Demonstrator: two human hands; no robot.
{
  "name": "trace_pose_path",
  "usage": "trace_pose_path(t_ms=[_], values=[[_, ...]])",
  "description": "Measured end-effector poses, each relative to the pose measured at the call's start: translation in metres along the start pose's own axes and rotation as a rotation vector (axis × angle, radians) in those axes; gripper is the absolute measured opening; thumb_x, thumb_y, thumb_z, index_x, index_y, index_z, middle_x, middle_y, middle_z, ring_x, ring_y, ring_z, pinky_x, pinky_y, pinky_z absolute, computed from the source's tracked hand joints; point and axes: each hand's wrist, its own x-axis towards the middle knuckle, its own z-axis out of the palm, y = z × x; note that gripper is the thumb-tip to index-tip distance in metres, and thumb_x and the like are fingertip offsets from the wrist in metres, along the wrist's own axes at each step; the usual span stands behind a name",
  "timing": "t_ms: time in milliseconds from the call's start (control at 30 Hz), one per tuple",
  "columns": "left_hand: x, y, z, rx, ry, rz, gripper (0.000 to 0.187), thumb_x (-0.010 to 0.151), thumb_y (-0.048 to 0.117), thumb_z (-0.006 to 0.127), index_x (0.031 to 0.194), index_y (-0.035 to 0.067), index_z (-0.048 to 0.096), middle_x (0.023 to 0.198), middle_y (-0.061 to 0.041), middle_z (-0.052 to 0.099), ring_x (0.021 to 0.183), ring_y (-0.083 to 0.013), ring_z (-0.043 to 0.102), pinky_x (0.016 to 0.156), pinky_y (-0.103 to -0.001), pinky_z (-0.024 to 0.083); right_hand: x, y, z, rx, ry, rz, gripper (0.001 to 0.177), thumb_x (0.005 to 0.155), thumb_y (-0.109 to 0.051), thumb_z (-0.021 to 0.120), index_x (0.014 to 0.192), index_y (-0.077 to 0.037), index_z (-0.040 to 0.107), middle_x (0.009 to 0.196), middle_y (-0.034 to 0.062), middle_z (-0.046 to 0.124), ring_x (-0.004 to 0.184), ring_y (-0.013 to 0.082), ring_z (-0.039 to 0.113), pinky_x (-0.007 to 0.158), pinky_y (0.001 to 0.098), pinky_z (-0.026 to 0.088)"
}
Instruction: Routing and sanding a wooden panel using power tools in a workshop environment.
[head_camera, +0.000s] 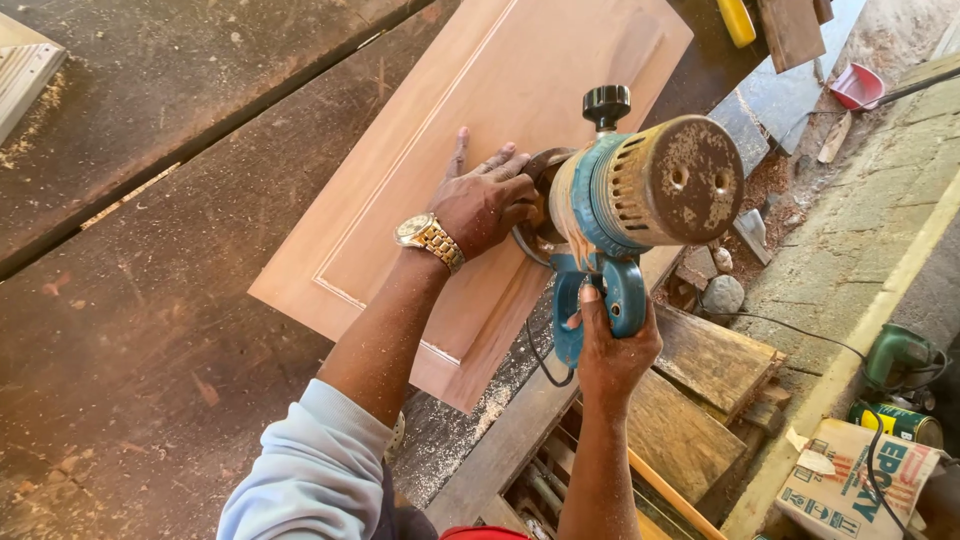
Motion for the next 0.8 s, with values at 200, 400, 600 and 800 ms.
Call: trace_pose_path(t_ms=[200, 400, 600, 800], values=[[0.019, -0.002, 0.004, 0.005, 0.0, 0.01, 0.016, 0.098, 0.034, 0.058, 0.099, 0.024, 0.071, 0.142, -0.002, 0.059, 0.145, -0.0291, 0.043, 0.117, -0.076, 0.001, 0.024, 0.008, -0.003, 0.029, -0.012, -0.016, 0.028, 0.095, -0.022, 0.077, 0.114, -0.003, 0.068, 0.084, 0.0055, 0.074, 0.062, 0.0123, 0.069, 0.055, 0.0294, 0.056], [0.044, -0.007, 0.008, -0.009, 0.002, 0.003, 0.017, 0.096, 0.035, 0.06, 0.101, 0.024, 0.071, 0.143, -0.002, 0.058, 0.145, -0.0293, 0.042, 0.117, -0.075, 0.001, 0.048, 0.009, 0.0, 0.094, -0.024, -0.027, 0.026, 0.096, -0.019, 0.078, 0.113, -0.002, 0.068, 0.087, 0.0058, 0.073, 0.062, 0.0116, 0.067, 0.056, 0.0281, 0.054], [0.066, -0.016, 0.011, -0.03, 0.017, 0.021, 0.018, 0.097, 0.035, 0.062, 0.103, 0.021, 0.071, 0.143, -0.002, 0.058, 0.144, -0.0303, 0.044, 0.117, -0.074, 0.002, 0.071, 0.011, 0.004, 0.021, 0.005, -0.022, 0.029, 0.093, -0.02, 0.078, 0.113, -0.001, 0.068, 0.085, 0.0065, 0.074, 0.06, 0.0118, 0.069, 0.053, 0.028, 0.056], [0.089, -0.014, 0.008, -0.04, 0.008, -0.003, 0.018, 0.096, 0.035, 0.063, 0.103, 0.021, 0.072, 0.138, 0.001, 0.061, 0.143, -0.0292, 0.046, 0.118, -0.074, 0.004, 0.093, 0.013, 0.005, 0.035, 0.002, -0.018, 0.028, 0.093, -0.018, 0.077, 0.114, -0.001, 0.069, 0.087, 0.0068, 0.075, 0.062, 0.012, 0.069, 0.053, 0.0296, 0.058]])
